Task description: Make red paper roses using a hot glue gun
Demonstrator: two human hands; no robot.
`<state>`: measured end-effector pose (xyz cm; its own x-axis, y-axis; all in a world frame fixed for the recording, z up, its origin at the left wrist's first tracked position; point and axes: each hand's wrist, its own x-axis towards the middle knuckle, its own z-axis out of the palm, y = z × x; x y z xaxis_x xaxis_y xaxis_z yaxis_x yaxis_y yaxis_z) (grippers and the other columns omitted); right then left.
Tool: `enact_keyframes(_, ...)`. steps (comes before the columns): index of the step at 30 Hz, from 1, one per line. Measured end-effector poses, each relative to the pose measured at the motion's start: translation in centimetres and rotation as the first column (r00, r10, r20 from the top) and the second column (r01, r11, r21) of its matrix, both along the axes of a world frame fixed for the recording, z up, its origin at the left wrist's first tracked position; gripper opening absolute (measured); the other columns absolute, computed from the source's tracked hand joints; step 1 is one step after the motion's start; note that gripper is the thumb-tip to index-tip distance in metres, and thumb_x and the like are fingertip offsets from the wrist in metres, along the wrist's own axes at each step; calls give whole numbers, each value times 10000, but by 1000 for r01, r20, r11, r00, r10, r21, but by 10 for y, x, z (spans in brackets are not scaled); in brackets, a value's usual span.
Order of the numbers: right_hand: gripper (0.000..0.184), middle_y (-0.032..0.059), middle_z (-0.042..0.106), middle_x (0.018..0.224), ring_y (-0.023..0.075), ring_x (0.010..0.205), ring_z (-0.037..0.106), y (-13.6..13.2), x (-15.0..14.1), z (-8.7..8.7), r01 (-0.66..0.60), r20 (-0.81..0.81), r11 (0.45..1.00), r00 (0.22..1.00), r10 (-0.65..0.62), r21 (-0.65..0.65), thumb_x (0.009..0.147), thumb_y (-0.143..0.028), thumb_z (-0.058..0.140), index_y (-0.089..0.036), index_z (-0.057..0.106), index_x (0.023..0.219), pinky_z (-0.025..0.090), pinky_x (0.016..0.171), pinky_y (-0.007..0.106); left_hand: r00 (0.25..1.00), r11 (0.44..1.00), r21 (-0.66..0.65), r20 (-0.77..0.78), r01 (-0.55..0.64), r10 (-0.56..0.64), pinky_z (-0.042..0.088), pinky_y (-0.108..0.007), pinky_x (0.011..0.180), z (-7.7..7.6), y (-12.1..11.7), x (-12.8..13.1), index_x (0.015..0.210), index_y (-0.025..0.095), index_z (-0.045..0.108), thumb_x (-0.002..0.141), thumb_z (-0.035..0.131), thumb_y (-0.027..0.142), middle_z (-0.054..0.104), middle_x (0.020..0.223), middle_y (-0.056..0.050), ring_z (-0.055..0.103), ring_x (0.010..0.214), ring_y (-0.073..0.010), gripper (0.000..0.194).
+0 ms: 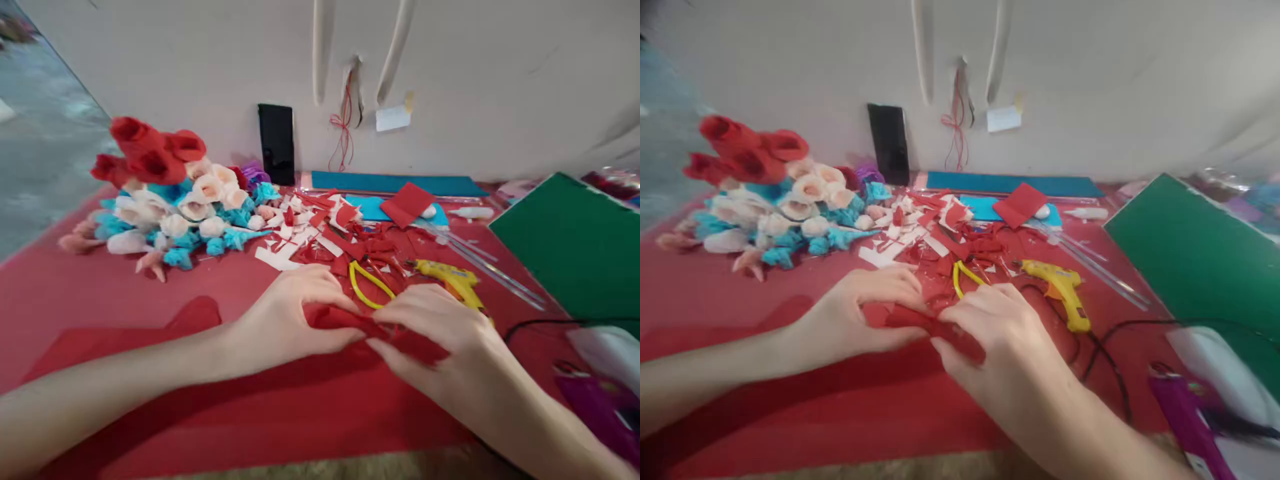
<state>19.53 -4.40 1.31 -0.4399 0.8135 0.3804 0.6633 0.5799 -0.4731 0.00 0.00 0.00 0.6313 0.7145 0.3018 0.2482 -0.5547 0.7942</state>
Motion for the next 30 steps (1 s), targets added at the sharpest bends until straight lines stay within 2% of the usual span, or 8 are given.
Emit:
enact_keyframes(6,63,21,629,703,151,675,538,3,-3,2,39,-27,999,999,-40,-33,734,-181,623,-159,639,791,429,651,292,1000,999,43,7,23,-23,469,-288,703,-5,3,1,840,145,671,727,641,196,663,739,-33,571,734,-149,128)
enact_keyframes(12,114,-28,613,665,111,653,522,5,-9,2,67,-106,987,991,-83,-149,746,-95,570,-180,595,673,399,659,259,999,974,226,-48,28,-18,448,-322,787,0,0,2,737,123,647,726,617,168,666,684,-41,591,673,-136,55)
enact_keyframes(17,137,-41,599,659,98,633,530,11,-10,5,99,-99,967,987,-125,-236,764,-108,533,-190,565,658,399,626,228,997,971,234,-69,42,-26,404,-355,901,0,0,1,747,126,654,730,615,170,678,712,-38,602,697,-130,61)
enact_keyframes(23,167,-7,613,696,136,664,577,14,22,23,334,-19,942,942,-335,-38,811,-269,509,-207,591,679,422,612,229,999,984,177,-40,0,8,361,-390,956,-4,4,0,787,146,673,717,654,225,669,709,-27,594,681,-123,108)
enact_keyframes(24,129,9,622,820,157,750,586,15,33,20,378,51,926,924,-379,19,817,-280,494,-221,608,813,432,659,245,999,985,171,-33,-7,13,362,-395,952,-4,5,0,779,145,675,714,657,229,666,696,-25,592,677,-125,108)
enact_keyframes(26,286,86,534,1079,219,902,556,17,61,5,448,326,892,837,-440,55,842,-256,398,-210,535,1089,434,735,319,999,991,133,-49,-12,19,368,-397,942,-7,8,-1,789,150,678,710,663,234,670,708,-26,597,697,-133,116)
enact_keyframes(27,301,117,508,1063,248,899,544,18,76,-5,506,449,861,757,-476,60,828,-248,389,-182,521,1091,435,724,351,998,995,103,-64,-12,19,370,-396,938,-8,9,-1,789,152,679,707,668,236,672,715,-25,599,707,-136,118)
enact_keyframes(30,142,119,527,820,283,806,541,25,115,-41,581,525,814,693,-495,1,765,-209,457,-136,567,817,432,703,402,997,1000,-6,-77,5,-6,407,-377,893,-12,13,-1,786,152,679,699,676,240,674,736,-28,602,722,-141,124)
